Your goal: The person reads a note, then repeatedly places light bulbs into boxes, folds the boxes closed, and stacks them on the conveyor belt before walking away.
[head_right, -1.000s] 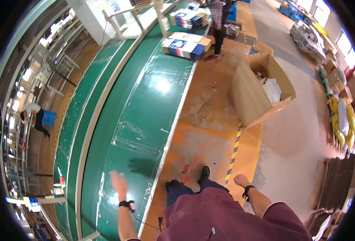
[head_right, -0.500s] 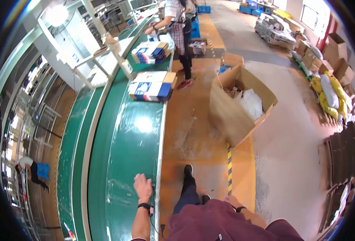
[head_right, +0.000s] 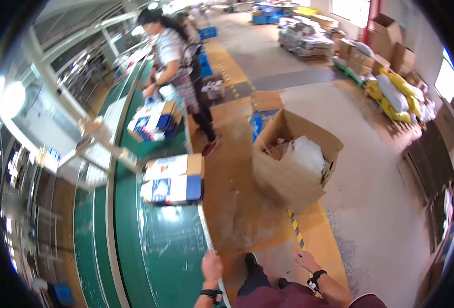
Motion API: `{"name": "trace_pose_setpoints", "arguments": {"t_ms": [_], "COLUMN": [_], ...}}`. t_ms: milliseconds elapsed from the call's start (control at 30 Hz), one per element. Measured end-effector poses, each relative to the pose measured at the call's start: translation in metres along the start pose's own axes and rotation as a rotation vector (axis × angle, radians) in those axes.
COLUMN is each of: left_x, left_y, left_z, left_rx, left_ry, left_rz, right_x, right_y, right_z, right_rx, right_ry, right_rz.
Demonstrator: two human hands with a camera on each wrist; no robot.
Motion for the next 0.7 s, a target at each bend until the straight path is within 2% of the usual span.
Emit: {"name": "trace_pose_setpoints", "arguments": {"t_ms": [33, 67, 100, 133, 167, 233, 333, 367, 400, 433, 500, 533, 567, 600, 633, 667, 700], "left_x": [0.001, -0.047, -0.06, -0.072, -0.081, -0.094, -0.114, -0.119, -0.112, -0.096, -0.059, -0.017, 0.024, 0.07, 0.099, 0.13, 0.16], "left_y": [-0.021, -0.034, -0.037, -0.043, -0.052, -0.062, -0.072, -0.073, -0.073, -0.073, -0.076, -0.077, -0.078, -0.07, -0.07, -0.066, -0.062], "left_z": [0.066, 0.082, 0.109, 0.14, 0.159, 0.201, 0.237, 0.255, 0.279, 0.306, 0.363, 0.41, 0.45, 0.489, 0.507, 0.536, 0.565], "left_rx": [-0.23, -0.255, -0.279, -0.42, -0.424, -0.429, -0.439, -0.468, -0.415, -0.356, -0.444, -0.568, -0.63, -0.626, -0.781, -0.663, -0.542], "left_ry": [0.074, -0.001, 0.283, 0.226, 0.258, 0.319, 0.262, 0.262, 0.302, 0.336, 0.415, 0.504, 0.523, 0.557, 0.581, 0.761, 0.967], "left_rz": [0.019, -0.307, -0.279, -0.309, -0.337, -0.408, -0.476, -0.502, -0.544, -0.583, -0.511, -0.383, -0.339, -0.233, -0.039, -0.116, -0.181], "right_x": [0.002, 0.006, 0.012, 0.02, 0.03, 0.047, 0.073, 0.07, 0.062, 0.05, 0.024, 0.006, -0.009, -0.019, -0.017, -0.011, -0.004], "right_y": [-0.005, -0.005, -0.003, 0.0, 0.006, 0.028, 0.089, 0.112, 0.133, 0.159, 0.213, 0.234, 0.246, 0.253, 0.263, 0.261, 0.255], "right_z": [-0.024, -0.047, -0.067, -0.075, -0.074, -0.055, 0.002, 0.041, 0.097, 0.149, 0.225, 0.252, 0.268, 0.281, 0.298, 0.306, 0.313], "right_rx": [0.053, 0.06, 0.067, 0.07, 0.071, 0.065, -0.134, -0.234, -0.338, -0.436, -0.56, -0.612, -0.653, -0.687, -0.716, -0.477, -0.484], "right_ry": [-0.008, 0.017, 0.046, 0.077, 0.03, -0.068, -0.088, -0.105, -0.128, -0.154, -0.26, -0.311, -0.307, -0.298, -0.277, -0.175, -0.223], "right_rz": [0.019, 0.043, 0.063, 0.079, 0.135, 0.248, 0.437, 0.427, 0.415, 0.397, 0.415, 0.411, 0.353, 0.288, 0.221, 0.241, 0.229]}}
Point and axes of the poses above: each hand's wrist, its own y-axis away from the middle knuckle, its own x-axis out of the back of the hand, z = x × y, the point moved 8 cm from there along -y, towards the middle knuckle, and after that the axes turned 10 degrees about x, right-handed, at the moved point
